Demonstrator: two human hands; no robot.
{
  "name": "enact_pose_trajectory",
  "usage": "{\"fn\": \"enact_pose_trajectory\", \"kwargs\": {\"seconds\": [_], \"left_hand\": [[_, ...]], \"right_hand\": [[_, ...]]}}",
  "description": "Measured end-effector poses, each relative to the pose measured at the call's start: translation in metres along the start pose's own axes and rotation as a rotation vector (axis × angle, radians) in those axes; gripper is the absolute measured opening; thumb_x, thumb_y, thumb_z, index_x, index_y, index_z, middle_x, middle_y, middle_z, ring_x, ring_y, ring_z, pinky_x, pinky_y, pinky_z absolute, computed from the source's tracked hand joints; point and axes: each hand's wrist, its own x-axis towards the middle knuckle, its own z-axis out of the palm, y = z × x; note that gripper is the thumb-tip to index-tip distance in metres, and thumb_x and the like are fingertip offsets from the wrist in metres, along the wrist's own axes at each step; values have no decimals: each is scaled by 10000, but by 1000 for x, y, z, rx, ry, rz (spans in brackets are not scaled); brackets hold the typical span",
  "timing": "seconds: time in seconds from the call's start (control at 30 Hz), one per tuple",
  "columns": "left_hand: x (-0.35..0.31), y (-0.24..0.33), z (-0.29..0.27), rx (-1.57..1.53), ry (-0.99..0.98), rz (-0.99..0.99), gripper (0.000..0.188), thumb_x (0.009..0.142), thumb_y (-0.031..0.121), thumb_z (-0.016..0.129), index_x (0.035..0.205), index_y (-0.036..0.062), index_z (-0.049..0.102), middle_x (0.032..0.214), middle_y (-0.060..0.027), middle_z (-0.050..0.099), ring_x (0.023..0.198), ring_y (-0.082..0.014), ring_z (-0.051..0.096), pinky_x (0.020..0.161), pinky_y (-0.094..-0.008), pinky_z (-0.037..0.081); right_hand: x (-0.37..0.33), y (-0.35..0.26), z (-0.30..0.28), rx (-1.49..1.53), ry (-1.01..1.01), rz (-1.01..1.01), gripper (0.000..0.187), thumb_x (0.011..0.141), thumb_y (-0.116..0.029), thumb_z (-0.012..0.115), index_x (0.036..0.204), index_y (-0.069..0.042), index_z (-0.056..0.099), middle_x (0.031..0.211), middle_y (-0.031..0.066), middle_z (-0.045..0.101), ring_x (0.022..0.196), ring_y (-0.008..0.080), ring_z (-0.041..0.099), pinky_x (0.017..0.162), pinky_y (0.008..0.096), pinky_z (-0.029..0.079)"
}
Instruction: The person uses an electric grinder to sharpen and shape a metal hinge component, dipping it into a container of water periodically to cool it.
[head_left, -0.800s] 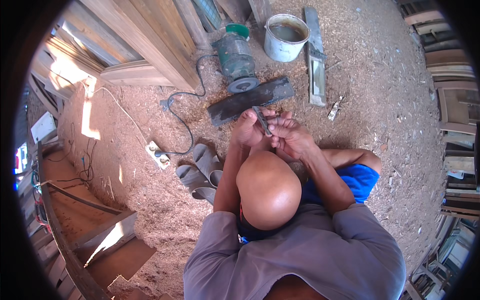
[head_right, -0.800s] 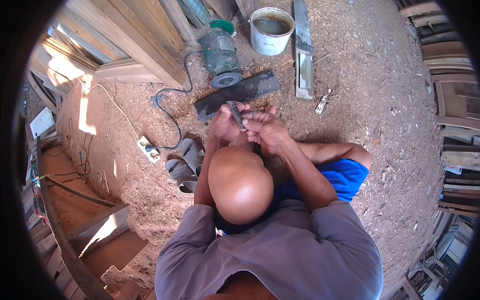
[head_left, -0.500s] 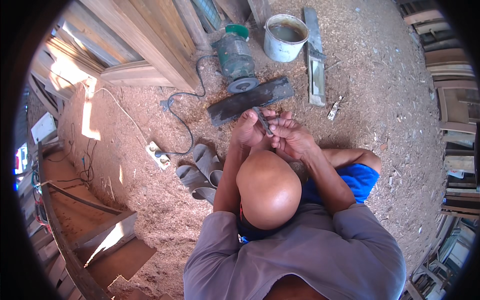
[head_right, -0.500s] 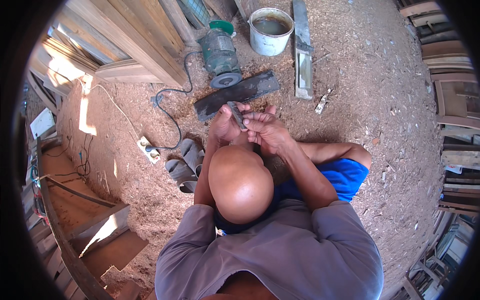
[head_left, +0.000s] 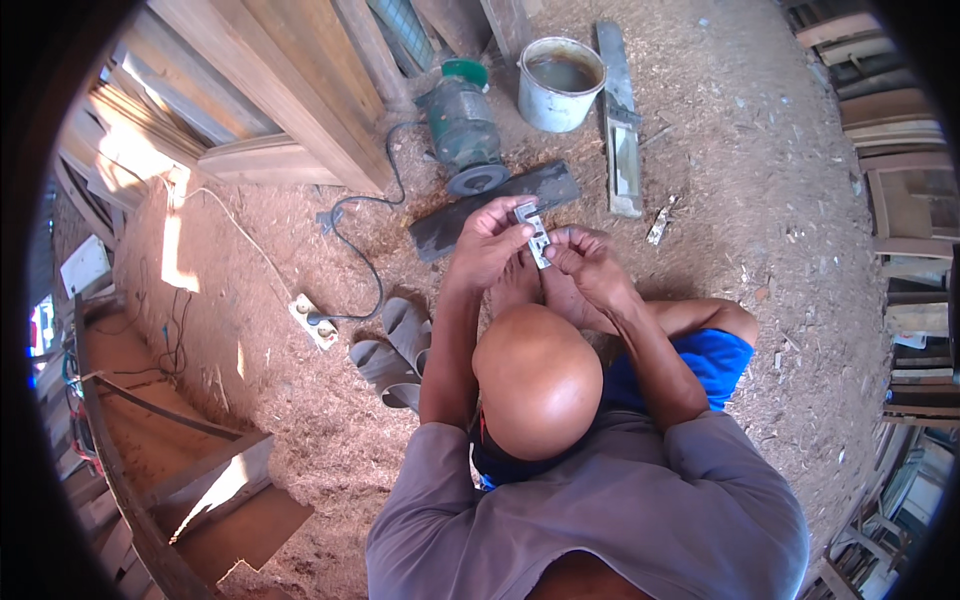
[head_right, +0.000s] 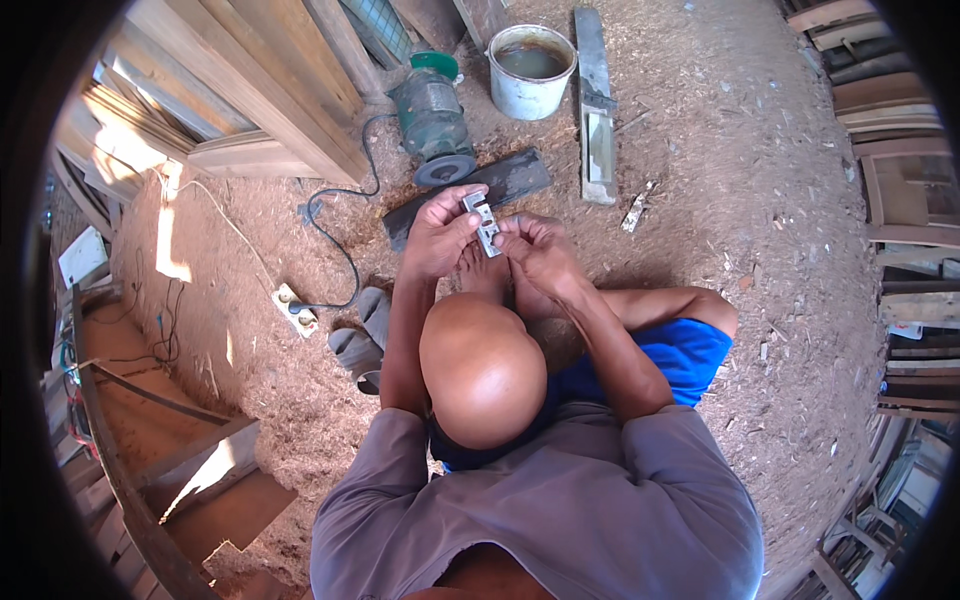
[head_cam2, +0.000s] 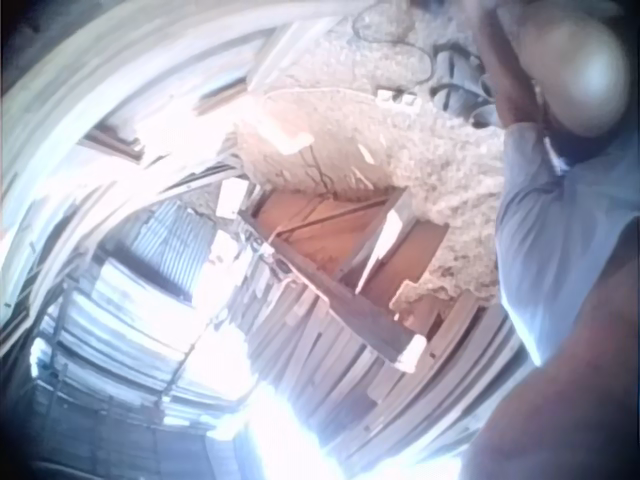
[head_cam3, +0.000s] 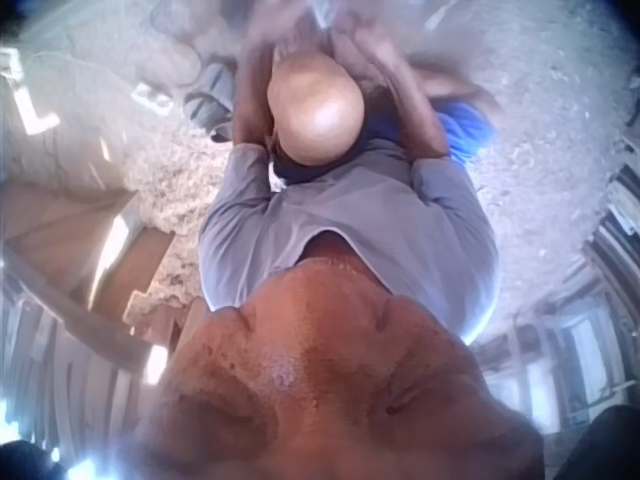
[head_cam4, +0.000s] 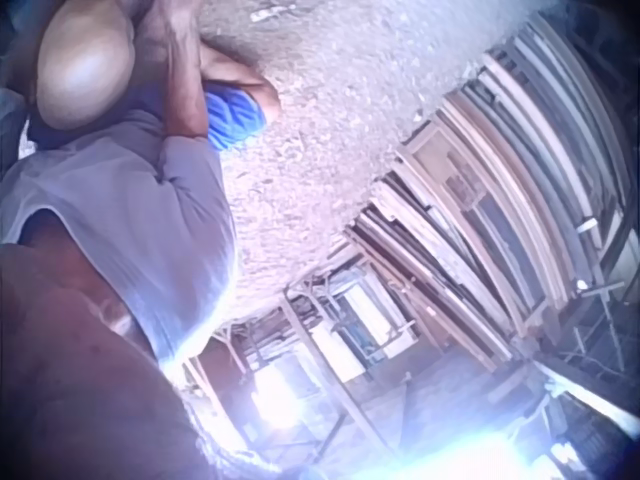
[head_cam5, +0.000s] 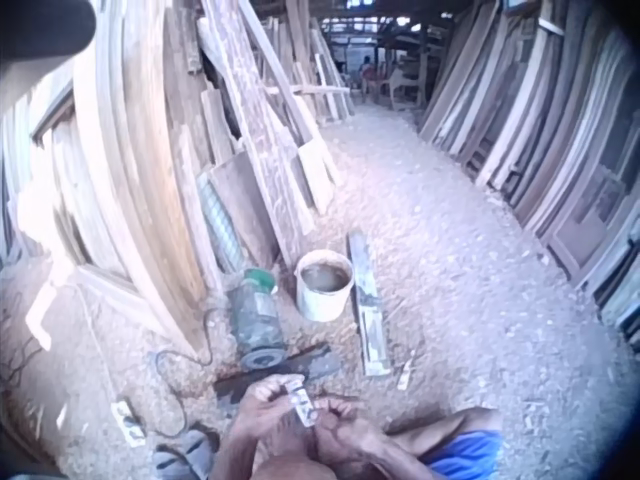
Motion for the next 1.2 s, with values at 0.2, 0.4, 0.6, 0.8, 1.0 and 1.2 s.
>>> {"fn": "enact_pose_trajectory", "kwargs": {"seconds": [0.2, 0.4, 0.6, 0.8, 1.0, 1.2], "left_hand": [[26, 30, 23, 29, -29, -38, 275, 946, 88, 534, 1202, -11, 557, 1004, -66, 623, 849, -149, 636, 710, -324, 575], [52, 42, 59, -119, -131, 38, 256, 947, 72, 523, 1192, 10, 564, 998, -85, 645, 841, -155, 645, 746, -331, 562], [79, 36, 81, -226, -257, 39, 199, 933, 54, 541, 1126, 17, 574, 979, -101, 645, 881, -203, 646, 765, -373, 555], [88, 13, 100, -294, -193, -91, 135, 935, 68, 550, 1035, -12, 593, 855, -107, 648, 732, -210, 658, 670, -343, 565], [84, 0, 99, -296, -131, -122, 90, 919, 83, 588, 959, 6, 609, 847, -80, 645, 689, -163, 621, 654, -315, 549], [79, 3, 100, -268, -109, -125, 87, 919, 88, 589, 923, 1, 595, 830, -84, 637, 682, -147, 602, 655, -313, 544]], "right_hand": [[-12, -25, -17, -50, 37, -84, 89, 892, -31, 613, 969, -3, 646, 872, 0, 637, 774, 62, 531, 708, 215, 445], [-21, -56, -29, 247, 37, -198, 146, 867, -42, 655, 1006, 1, 635, 865, -6, 644, 707, 30, 521, 617, 179, 425], [-34, -79, -33, 328, 174, -359, 236, 845, -113, 695, 1049, -9, 636, 845, 66, 662, 684, 87, 573, 632, 217, 485], [-41, -86, -45, 351, 172, -434, 171, 866, -34, 655, 1028, 14, 634, 933, 100, 679, 836, 127, 649, 672, 224, 493], [-40, -75, -47, 323, 227, -400, 169, 862, -13, 653, 1023, 28, 625, 906, 111, 687, 799, 113, 638, 663, 222, 493], [-39, -73, -41, 318, 246, -380, 164, 850, -11, 664, 1005, 28, 623, 900, 114, 687, 794, 116, 642, 648, 217, 497]]}}
